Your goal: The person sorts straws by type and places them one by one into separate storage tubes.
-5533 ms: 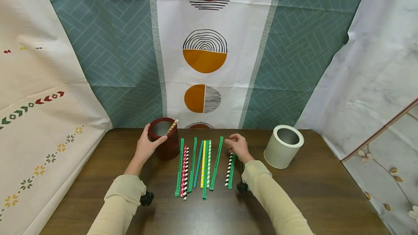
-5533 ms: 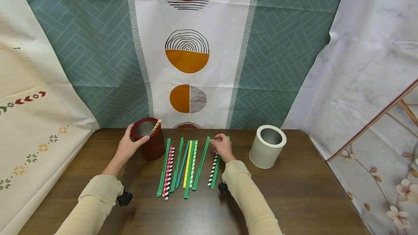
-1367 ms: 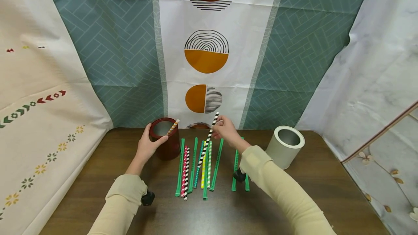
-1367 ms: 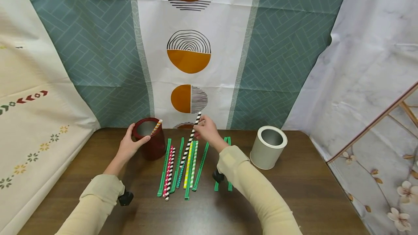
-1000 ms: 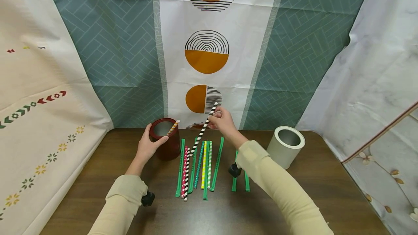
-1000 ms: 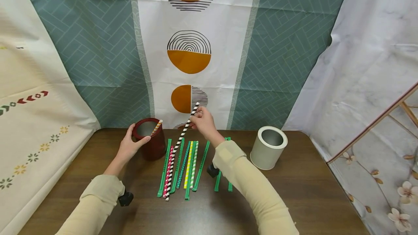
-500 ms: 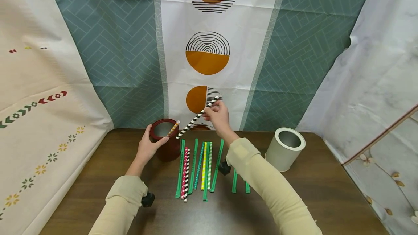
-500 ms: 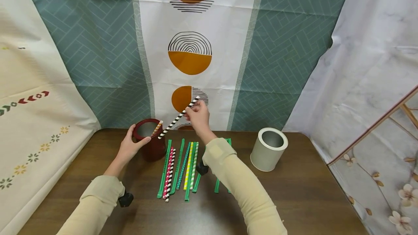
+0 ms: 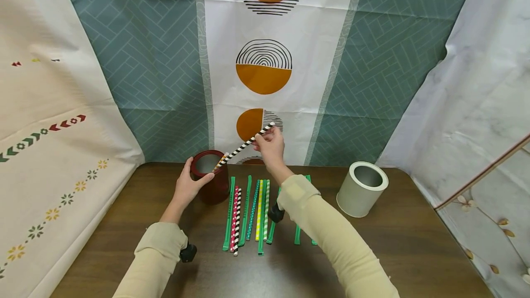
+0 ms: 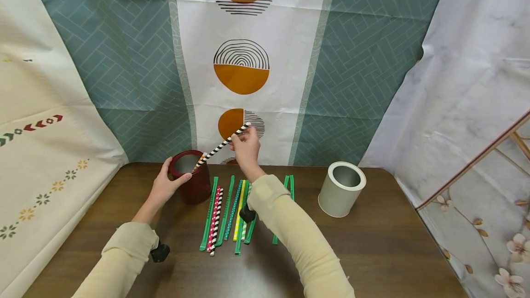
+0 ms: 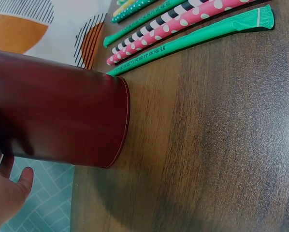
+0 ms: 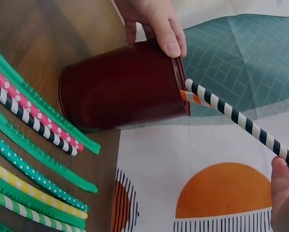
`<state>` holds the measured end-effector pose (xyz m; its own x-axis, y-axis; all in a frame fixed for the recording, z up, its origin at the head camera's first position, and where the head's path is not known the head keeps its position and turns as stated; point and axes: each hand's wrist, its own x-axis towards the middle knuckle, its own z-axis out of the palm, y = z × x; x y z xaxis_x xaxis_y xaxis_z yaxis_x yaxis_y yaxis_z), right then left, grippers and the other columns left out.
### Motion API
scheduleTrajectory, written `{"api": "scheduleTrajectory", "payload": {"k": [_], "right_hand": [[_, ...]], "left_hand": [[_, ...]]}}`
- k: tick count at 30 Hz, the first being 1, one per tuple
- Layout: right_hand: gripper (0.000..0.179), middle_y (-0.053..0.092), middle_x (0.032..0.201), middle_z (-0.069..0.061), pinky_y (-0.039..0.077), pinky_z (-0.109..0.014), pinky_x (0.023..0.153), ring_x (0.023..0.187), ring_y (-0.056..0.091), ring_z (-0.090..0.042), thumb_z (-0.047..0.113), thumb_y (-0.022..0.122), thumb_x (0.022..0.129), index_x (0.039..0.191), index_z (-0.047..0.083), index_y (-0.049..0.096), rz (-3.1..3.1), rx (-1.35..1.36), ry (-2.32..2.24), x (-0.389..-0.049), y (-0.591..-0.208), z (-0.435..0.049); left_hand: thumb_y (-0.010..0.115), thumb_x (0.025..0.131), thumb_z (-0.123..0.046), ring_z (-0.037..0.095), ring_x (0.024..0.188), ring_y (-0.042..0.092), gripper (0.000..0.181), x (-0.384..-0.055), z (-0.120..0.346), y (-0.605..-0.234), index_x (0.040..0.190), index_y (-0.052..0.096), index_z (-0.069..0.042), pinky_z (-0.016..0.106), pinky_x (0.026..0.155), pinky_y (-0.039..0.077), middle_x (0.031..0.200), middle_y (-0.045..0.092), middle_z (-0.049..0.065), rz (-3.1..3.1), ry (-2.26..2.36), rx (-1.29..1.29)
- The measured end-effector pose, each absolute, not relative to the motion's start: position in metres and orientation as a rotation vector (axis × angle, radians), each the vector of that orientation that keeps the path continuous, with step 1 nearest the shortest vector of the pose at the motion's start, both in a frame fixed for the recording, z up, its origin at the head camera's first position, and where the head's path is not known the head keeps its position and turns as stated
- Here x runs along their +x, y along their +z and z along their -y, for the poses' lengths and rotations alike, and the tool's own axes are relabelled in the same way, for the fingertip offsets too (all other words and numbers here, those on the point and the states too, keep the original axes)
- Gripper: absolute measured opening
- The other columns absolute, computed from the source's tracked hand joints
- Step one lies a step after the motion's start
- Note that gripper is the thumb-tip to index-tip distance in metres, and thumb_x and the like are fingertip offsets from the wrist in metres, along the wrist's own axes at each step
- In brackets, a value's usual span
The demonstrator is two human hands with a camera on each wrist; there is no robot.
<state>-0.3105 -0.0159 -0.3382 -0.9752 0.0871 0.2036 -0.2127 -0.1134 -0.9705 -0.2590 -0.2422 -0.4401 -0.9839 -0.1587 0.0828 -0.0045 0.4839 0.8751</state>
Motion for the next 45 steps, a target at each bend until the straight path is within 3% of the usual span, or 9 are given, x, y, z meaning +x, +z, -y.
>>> {"api": "scheduleTrajectory", "payload": {"k": [6, 14, 21, 32, 40, 45], "right_hand": [[0.019, 0.062, 0.082, -0.02, 0.053, -0.025, 0.058, 0.071, 0.065, -0.027, 0.002, 0.055, 0.083, 0.099, -0.001, 0.044, 1.993, 0.168, 2.135, -0.31, -0.342, 0.024], [0.018, 0.063, 0.084, -0.022, 0.053, -0.026, 0.06, 0.073, 0.065, -0.027, 0.005, 0.055, 0.084, 0.099, 0.001, 0.045, 2.054, 0.191, 2.057, -0.307, -0.347, 0.033], [0.017, 0.062, 0.087, -0.022, 0.054, -0.037, 0.066, 0.079, 0.064, -0.032, 0.004, 0.054, 0.085, 0.099, 0.001, 0.045, 2.087, 0.241, 2.047, -0.305, -0.354, 0.041], [0.02, 0.064, 0.089, -0.022, 0.053, -0.039, 0.068, 0.077, 0.065, -0.03, 0.002, 0.055, 0.083, 0.1, -0.002, 0.046, 2.156, 0.3, 2.014, -0.301, -0.365, 0.052], [0.017, 0.067, 0.086, -0.018, 0.049, -0.02, 0.058, 0.072, 0.065, -0.028, 0.005, 0.058, 0.082, 0.095, 0.002, 0.048, 2.253, 0.318, 1.896, -0.295, -0.371, 0.057], [0.018, 0.068, 0.086, -0.018, 0.046, -0.018, 0.056, 0.076, 0.064, -0.034, 0.006, 0.058, 0.082, 0.095, 0.0, 0.048, 2.274, 0.342, 1.881, -0.294, -0.376, 0.059]], "left_hand": [[0.064, 0.076, -0.045, 0.032, 0.132, 0.023, 0.095, -0.259, 0.242, -0.439, 0.143, 0.005, -0.012, 0.052, 0.101, 0.028, 0.146, 0.019, 0.014, 2.57, -1.516, 0.138], [0.064, 0.075, -0.046, 0.031, 0.132, 0.023, 0.096, -0.26, 0.242, -0.44, 0.143, 0.005, -0.012, 0.052, 0.102, 0.027, 0.146, 0.018, 0.014, 2.576, -1.513, 0.147], [0.065, 0.075, -0.045, 0.031, 0.131, 0.024, 0.096, -0.26, 0.243, -0.441, 0.143, 0.006, -0.012, 0.051, 0.102, 0.028, 0.145, 0.021, 0.014, 2.569, -1.517, 0.141], [0.064, 0.075, -0.045, 0.031, 0.131, 0.025, 0.095, -0.259, 0.242, -0.439, 0.143, 0.005, -0.013, 0.051, 0.101, 0.029, 0.145, 0.021, 0.014, 2.56, -1.543, 0.133], [0.064, 0.075, -0.046, 0.031, 0.131, 0.024, 0.096, -0.259, 0.242, -0.44, 0.143, 0.005, -0.014, 0.051, 0.102, 0.028, 0.146, 0.02, 0.013, 2.556, -1.553, 0.135], [0.065, 0.075, -0.045, 0.031, 0.13, 0.025, 0.095, -0.26, 0.243, -0.442, 0.143, 0.006, -0.012, 0.051, 0.102, 0.028, 0.145, 0.022, 0.014, 2.552, -1.549, 0.131]]}}
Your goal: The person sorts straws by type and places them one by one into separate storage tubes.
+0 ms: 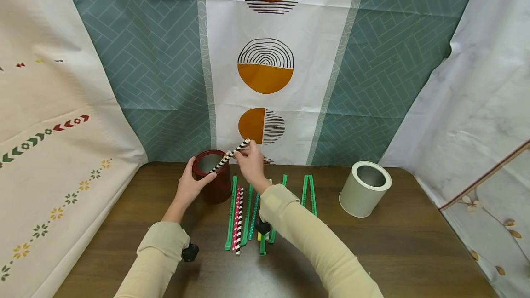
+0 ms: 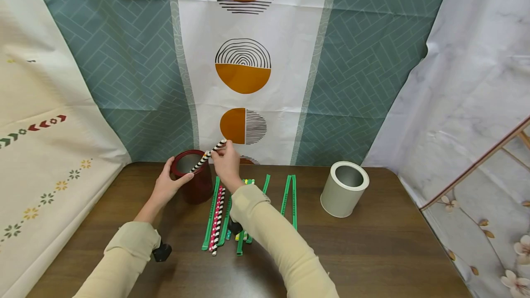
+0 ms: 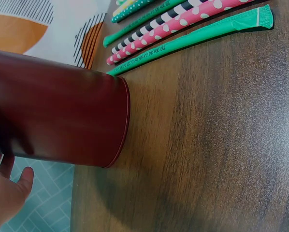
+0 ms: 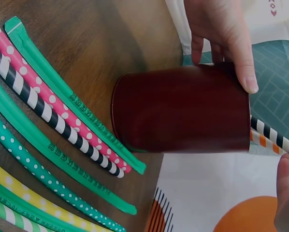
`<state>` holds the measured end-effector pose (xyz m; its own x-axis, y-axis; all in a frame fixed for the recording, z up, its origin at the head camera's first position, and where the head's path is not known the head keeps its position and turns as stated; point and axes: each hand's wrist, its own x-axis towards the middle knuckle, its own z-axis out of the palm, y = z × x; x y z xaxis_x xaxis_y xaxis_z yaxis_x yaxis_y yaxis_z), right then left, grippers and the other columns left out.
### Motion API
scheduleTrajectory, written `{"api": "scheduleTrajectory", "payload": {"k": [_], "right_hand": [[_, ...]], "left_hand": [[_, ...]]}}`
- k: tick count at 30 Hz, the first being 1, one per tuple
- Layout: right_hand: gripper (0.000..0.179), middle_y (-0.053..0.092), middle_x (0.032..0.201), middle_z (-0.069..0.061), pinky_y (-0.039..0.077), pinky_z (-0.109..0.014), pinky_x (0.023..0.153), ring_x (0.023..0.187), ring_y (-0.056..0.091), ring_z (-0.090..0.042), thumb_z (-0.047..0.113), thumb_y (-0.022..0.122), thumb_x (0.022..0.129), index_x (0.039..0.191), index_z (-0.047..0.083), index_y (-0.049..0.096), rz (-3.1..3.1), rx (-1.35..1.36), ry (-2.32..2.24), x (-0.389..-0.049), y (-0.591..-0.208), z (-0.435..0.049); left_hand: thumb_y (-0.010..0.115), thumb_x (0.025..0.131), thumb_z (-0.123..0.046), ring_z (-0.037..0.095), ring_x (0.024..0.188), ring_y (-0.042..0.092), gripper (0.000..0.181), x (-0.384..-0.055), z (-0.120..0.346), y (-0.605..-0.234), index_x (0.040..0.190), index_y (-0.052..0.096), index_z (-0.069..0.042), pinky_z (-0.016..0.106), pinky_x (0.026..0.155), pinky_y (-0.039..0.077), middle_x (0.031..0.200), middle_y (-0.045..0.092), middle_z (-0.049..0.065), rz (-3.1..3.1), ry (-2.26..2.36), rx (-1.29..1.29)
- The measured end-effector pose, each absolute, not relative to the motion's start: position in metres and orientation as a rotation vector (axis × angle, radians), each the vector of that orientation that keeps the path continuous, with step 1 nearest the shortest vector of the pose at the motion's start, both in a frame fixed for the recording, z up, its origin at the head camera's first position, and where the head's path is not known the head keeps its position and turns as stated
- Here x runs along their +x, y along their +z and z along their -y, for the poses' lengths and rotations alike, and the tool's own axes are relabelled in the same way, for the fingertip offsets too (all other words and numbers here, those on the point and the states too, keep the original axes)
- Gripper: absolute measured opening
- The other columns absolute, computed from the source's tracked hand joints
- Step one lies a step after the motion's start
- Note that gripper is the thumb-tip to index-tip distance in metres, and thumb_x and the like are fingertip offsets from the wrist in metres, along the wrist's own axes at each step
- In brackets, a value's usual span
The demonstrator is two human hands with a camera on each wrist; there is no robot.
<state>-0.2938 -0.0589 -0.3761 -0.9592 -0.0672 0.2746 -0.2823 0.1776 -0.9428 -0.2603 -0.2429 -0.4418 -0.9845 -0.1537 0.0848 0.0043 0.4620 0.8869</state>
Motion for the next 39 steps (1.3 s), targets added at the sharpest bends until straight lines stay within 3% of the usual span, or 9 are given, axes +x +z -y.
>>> {"api": "scheduleTrajectory", "payload": {"k": [3, 9, 16, 26, 31, 39], "right_hand": [[0.017, 0.068, 0.084, -0.017, 0.043, -0.018, 0.054, 0.073, 0.063, -0.034, 0.006, 0.058, 0.082, 0.095, 0.0, 0.048, 2.287, 0.355, 1.87, -0.293, -0.379, 0.06], [0.015, 0.069, 0.084, -0.015, 0.049, -0.02, 0.056, 0.063, 0.063, -0.02, 0.009, 0.058, 0.083, 0.094, 0.005, 0.049, 2.331, 0.37, 1.869, -0.293, -0.387, 0.062], [0.015, 0.068, 0.086, -0.016, 0.052, -0.023, 0.06, 0.072, 0.065, -0.027, 0.011, 0.057, 0.085, 0.096, 0.004, 0.049, 2.375, 0.373, 1.935, -0.29, -0.396, 0.061], [0.018, 0.067, 0.087, -0.018, 0.05, -0.021, 0.058, 0.063, 0.062, -0.018, 0.011, 0.059, 0.084, 0.099, 0.004, 0.051, 2.424, 0.389, 1.914, -0.295, -0.407, 0.044], [0.019, 0.066, 0.085, -0.018, 0.051, -0.027, 0.06, 0.059, 0.057, -0.012, 0.01, 0.058, 0.084, 0.1, 0.002, 0.051, 2.389, 0.391, 1.937, -0.299, -0.413, 0.03], [0.024, 0.062, 0.087, -0.012, 0.051, -0.032, 0.061, 0.066, 0.058, -0.017, 0.014, 0.058, 0.085, 0.104, 0.003, 0.05, 2.372, 0.284, 2.019, -0.305, -0.429, 0.01]], "left_hand": [[0.065, 0.075, -0.044, 0.03, 0.13, 0.026, 0.095, -0.261, 0.243, -0.442, 0.143, 0.007, -0.013, 0.051, 0.102, 0.028, 0.144, 0.023, 0.014, 2.547, -1.551, 0.129], [0.065, 0.075, -0.045, 0.03, 0.13, 0.027, 0.096, -0.26, 0.242, -0.442, 0.143, 0.006, -0.014, 0.05, 0.101, 0.029, 0.144, 0.023, 0.014, 2.55, -1.542, 0.139], [0.065, 0.075, -0.044, 0.031, 0.13, 0.026, 0.095, -0.259, 0.241, -0.443, 0.143, 0.007, -0.012, 0.05, 0.102, 0.028, 0.144, 0.022, 0.015, 2.554, -1.543, 0.144], [0.065, 0.075, -0.044, 0.031, 0.131, 0.024, 0.094, -0.259, 0.241, -0.44, 0.143, 0.007, -0.013, 0.051, 0.103, 0.026, 0.145, 0.021, 0.014, 2.568, -1.508, 0.164], [0.065, 0.075, -0.044, 0.031, 0.132, 0.023, 0.094, -0.259, 0.241, -0.44, 0.143, 0.007, -0.013, 0.052, 0.103, 0.026, 0.145, 0.021, 0.014, 2.571, -1.503, 0.163], [0.065, 0.075, -0.045, 0.031, 0.132, 0.022, 0.095, -0.259, 0.242, -0.441, 0.143, 0.007, -0.014, 0.052, 0.103, 0.025, 0.146, 0.02, 0.013, 2.572, -1.514, 0.163]]}}
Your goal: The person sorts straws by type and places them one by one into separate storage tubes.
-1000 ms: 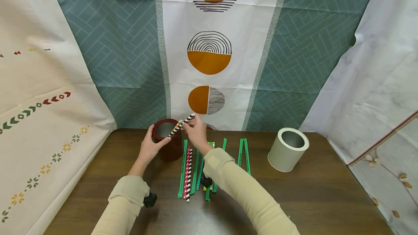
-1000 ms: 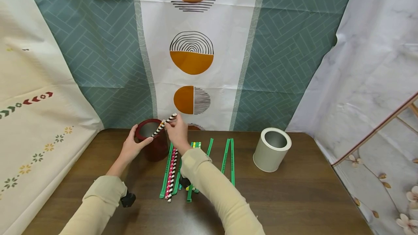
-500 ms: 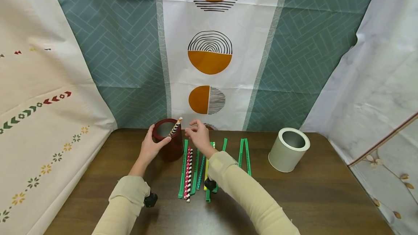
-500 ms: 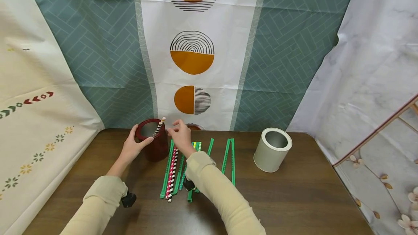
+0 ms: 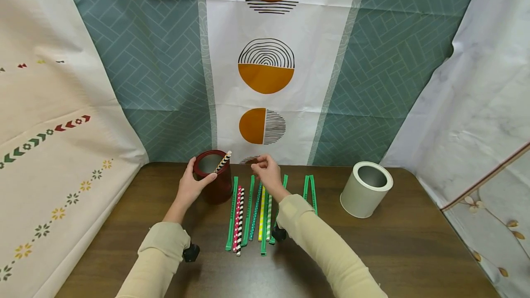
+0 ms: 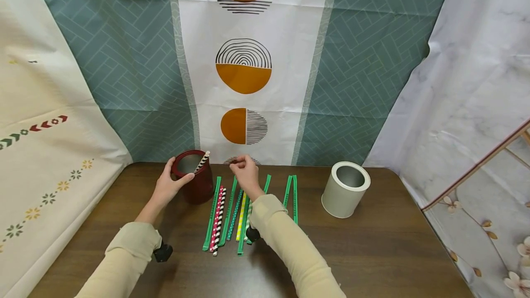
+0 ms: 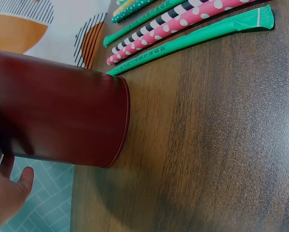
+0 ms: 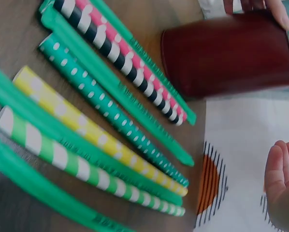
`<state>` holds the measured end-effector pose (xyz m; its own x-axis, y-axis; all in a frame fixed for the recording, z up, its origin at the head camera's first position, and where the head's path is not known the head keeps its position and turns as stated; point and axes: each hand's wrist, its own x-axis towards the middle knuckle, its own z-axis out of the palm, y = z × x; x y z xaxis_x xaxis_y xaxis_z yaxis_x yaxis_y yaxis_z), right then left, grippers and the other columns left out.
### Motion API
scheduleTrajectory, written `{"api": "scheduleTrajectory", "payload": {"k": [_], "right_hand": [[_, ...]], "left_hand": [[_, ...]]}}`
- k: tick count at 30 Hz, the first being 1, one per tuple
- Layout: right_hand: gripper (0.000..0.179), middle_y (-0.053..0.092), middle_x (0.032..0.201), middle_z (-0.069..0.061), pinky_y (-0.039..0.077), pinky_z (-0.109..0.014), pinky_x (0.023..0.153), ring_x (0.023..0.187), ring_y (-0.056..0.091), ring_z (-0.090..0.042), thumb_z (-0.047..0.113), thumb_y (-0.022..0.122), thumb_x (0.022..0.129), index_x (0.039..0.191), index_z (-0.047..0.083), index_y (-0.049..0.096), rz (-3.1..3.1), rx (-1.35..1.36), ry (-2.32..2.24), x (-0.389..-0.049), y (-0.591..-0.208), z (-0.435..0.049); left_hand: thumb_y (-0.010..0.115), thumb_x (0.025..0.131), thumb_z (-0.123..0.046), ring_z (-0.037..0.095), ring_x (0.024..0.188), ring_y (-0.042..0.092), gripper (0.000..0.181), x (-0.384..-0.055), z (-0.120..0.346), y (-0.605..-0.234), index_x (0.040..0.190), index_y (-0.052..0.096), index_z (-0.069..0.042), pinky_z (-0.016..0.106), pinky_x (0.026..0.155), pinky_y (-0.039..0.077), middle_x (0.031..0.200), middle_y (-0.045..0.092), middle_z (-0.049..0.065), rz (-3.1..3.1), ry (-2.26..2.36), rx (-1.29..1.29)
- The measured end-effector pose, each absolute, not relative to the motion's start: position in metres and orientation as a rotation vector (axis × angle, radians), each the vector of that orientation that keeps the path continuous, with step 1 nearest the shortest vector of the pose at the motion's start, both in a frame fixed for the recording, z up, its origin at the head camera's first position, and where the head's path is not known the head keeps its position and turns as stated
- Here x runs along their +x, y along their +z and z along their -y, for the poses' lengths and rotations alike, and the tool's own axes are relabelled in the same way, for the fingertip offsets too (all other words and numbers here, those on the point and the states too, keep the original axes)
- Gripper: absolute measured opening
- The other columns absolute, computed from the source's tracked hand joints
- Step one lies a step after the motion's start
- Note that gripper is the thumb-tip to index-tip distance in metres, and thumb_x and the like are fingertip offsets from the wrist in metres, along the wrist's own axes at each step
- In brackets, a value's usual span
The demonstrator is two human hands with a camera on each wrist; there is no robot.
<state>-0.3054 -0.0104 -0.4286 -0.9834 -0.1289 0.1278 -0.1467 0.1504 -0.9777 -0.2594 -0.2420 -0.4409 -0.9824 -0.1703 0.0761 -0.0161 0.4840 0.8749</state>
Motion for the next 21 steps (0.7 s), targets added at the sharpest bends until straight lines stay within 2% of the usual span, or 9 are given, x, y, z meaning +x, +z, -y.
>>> {"api": "scheduleTrajectory", "payload": {"k": [4, 10, 13, 17, 21], "right_hand": [[0.024, 0.06, 0.084, -0.009, 0.052, -0.036, 0.06, 0.063, 0.057, -0.018, 0.012, 0.06, 0.083, 0.103, 0.003, 0.051, 2.374, 0.197, 2.036, -0.308, -0.434, 0.002], [0.029, 0.059, 0.091, -0.011, 0.053, -0.041, 0.064, 0.085, 0.059, -0.036, 0.016, 0.061, 0.083, 0.106, 0.003, 0.051, 2.424, 0.136, 2.052, -0.31, -0.446, -0.015], [0.029, 0.058, 0.088, -0.009, 0.052, -0.041, 0.062, 0.078, 0.059, -0.029, 0.02, 0.062, 0.082, 0.104, 0.005, 0.05, 2.41, 0.186, 2.051, -0.308, -0.454, -0.023], [0.033, 0.057, 0.088, -0.01, 0.052, -0.041, 0.061, 0.072, 0.058, -0.026, 0.019, 0.062, 0.082, 0.107, 0.003, 0.049, 2.43, 0.153, 2.044, -0.308, -0.463, -0.029], [0.033, 0.057, 0.092, -0.013, 0.051, -0.045, 0.066, 0.081, 0.057, -0.037, 0.014, 0.061, 0.083, 0.111, 0.002, 0.048, 2.49, 0.035, 2.04, -0.308, -0.47, -0.032]], "left_hand": [[0.065, 0.075, -0.045, 0.032, 0.132, 0.022, 0.095, -0.26, 0.242, -0.441, 0.143, 0.007, -0.013, 0.053, 0.103, 0.025, 0.146, 0.019, 0.014, 2.571, -1.513, 0.16], [0.065, 0.075, -0.045, 0.032, 0.133, 0.021, 0.095, -0.259, 0.242, -0.439, 0.143, 0.007, -0.012, 0.053, 0.103, 0.024, 0.146, 0.019, 0.014, 2.568, -1.522, 0.159], [0.065, 0.075, -0.045, 0.032, 0.133, 0.021, 0.095, -0.259, 0.242, -0.439, 0.143, 0.006, -0.013, 0.054, 0.102, 0.025, 0.146, 0.018, 0.014, 2.575, -1.519, 0.16], [0.064, 0.076, -0.045, 0.032, 0.132, 0.021, 0.095, -0.259, 0.242, -0.439, 0.143, 0.004, -0.014, 0.053, 0.102, 0.026, 0.146, 0.018, 0.014, 2.578, -1.52, 0.157], [0.064, 0.075, -0.046, 0.032, 0.132, 0.021, 0.096, -0.259, 0.242, -0.44, 0.143, 0.005, -0.014, 0.053, 0.102, 0.026, 0.146, 0.018, 0.013, 2.582, -1.519, 0.156]]}}
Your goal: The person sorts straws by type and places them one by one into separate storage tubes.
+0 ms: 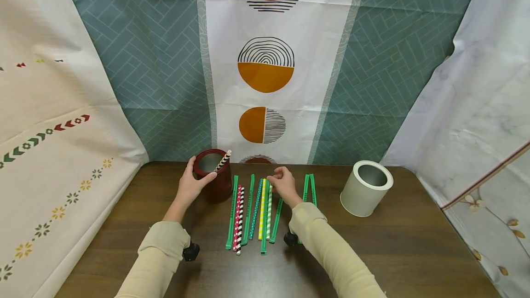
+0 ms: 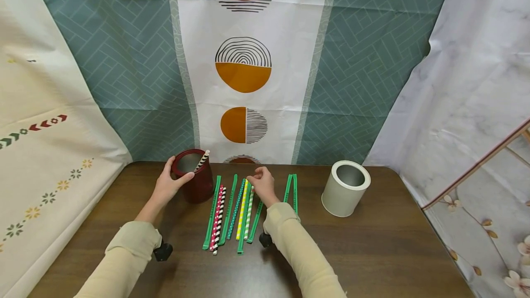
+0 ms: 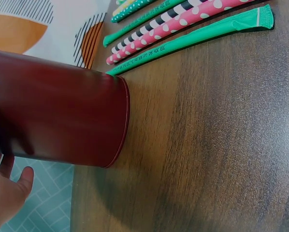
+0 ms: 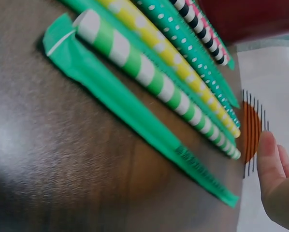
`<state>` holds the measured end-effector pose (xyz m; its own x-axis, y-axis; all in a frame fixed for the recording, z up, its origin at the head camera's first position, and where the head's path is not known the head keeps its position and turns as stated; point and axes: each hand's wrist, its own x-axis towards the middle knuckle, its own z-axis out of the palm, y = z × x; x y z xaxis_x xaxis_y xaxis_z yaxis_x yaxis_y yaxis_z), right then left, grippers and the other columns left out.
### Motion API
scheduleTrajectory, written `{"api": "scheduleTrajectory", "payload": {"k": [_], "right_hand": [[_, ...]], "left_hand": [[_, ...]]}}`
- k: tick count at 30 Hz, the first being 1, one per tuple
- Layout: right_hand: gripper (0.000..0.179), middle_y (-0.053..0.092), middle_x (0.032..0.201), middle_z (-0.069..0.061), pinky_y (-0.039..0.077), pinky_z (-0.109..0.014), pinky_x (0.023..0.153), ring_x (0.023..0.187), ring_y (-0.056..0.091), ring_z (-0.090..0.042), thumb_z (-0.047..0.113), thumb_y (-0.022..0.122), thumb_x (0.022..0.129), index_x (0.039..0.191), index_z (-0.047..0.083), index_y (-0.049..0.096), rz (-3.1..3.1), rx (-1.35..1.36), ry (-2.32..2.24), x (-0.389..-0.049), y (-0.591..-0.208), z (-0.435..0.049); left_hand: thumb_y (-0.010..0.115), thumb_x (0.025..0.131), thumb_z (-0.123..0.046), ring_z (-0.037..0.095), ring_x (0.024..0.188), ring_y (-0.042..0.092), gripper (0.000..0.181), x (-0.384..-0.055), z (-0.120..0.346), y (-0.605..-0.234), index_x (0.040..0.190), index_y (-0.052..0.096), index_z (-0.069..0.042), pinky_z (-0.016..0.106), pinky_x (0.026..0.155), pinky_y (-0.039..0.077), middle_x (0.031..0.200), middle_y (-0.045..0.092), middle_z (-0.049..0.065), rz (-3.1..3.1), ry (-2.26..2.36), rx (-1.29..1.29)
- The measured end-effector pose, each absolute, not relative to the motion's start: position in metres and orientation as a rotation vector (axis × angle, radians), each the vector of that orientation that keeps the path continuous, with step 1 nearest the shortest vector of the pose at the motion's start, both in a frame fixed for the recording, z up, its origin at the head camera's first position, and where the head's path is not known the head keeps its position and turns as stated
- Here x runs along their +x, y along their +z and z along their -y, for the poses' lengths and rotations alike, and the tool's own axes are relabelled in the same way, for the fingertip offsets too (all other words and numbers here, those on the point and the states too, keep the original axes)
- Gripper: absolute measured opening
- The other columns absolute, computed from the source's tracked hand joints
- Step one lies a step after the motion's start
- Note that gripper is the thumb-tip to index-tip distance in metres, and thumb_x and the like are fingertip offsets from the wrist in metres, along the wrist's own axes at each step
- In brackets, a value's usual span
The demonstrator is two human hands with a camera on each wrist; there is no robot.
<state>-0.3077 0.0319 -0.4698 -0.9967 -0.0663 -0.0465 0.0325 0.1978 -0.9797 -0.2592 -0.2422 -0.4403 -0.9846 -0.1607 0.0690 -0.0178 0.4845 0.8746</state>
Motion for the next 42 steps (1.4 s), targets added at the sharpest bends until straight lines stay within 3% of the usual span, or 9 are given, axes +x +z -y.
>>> {"api": "scheduleTrajectory", "payload": {"k": [3, 13, 25, 36, 42], "right_hand": [[0.033, 0.056, 0.091, -0.012, 0.052, -0.044, 0.066, 0.083, 0.057, -0.039, 0.013, 0.06, 0.083, 0.111, 0.001, 0.047, -2.393, -0.001, -1.91, -0.307, -0.474, -0.033], [0.037, 0.056, 0.096, -0.014, 0.052, -0.035, 0.059, 0.073, 0.059, -0.025, 0.014, 0.06, 0.083, 0.116, 0.0, 0.046, -2.387, 0.058, -1.837, -0.306, -0.486, -0.037], [0.033, 0.057, 0.083, -0.011, 0.05, -0.029, 0.051, 0.064, 0.057, -0.021, 0.011, 0.06, 0.082, 0.11, -0.002, 0.047, -2.43, 0.001, -1.745, -0.304, -0.496, -0.035], [0.028, 0.053, 0.083, -0.01, 0.047, -0.028, 0.05, 0.057, 0.051, -0.016, 0.012, 0.061, 0.082, 0.105, 0.0, 0.048, -2.575, -0.101, -1.544, -0.301, -0.501, -0.035], [0.026, 0.054, 0.08, -0.006, 0.041, -0.028, 0.054, 0.06, 0.049, -0.016, 0.016, 0.063, 0.081, 0.101, 0.004, 0.051, -2.72, -0.115, -1.318, -0.3, -0.5, -0.035]], "left_hand": [[0.064, 0.075, -0.047, 0.032, 0.132, 0.022, 0.096, -0.259, 0.242, -0.44, 0.143, 0.005, -0.013, 0.054, 0.101, 0.026, 0.146, 0.019, 0.013, 2.586, -1.514, 0.16], [0.064, 0.075, -0.046, 0.032, 0.131, 0.023, 0.095, -0.259, 0.242, -0.44, 0.143, 0.006, -0.014, 0.054, 0.1, 0.029, 0.146, 0.02, 0.013, 2.585, -1.52, 0.159], [0.064, 0.075, -0.045, 0.032, 0.132, 0.023, 0.095, -0.259, 0.242, -0.44, 0.143, 0.006, -0.013, 0.053, 0.101, 0.028, 0.146, 0.02, 0.013, 2.576, -1.522, 0.152], [0.064, 0.075, -0.046, 0.032, 0.131, 0.023, 0.095, -0.259, 0.242, -0.441, 0.143, 0.005, -0.015, 0.053, 0.101, 0.028, 0.146, 0.02, 0.013, 2.584, -1.51, 0.162], [0.064, 0.075, -0.047, 0.032, 0.131, 0.023, 0.095, -0.26, 0.243, -0.441, 0.143, 0.006, -0.014, 0.053, 0.101, 0.028, 0.146, 0.019, 0.013, 2.585, -1.506, 0.163]]}}
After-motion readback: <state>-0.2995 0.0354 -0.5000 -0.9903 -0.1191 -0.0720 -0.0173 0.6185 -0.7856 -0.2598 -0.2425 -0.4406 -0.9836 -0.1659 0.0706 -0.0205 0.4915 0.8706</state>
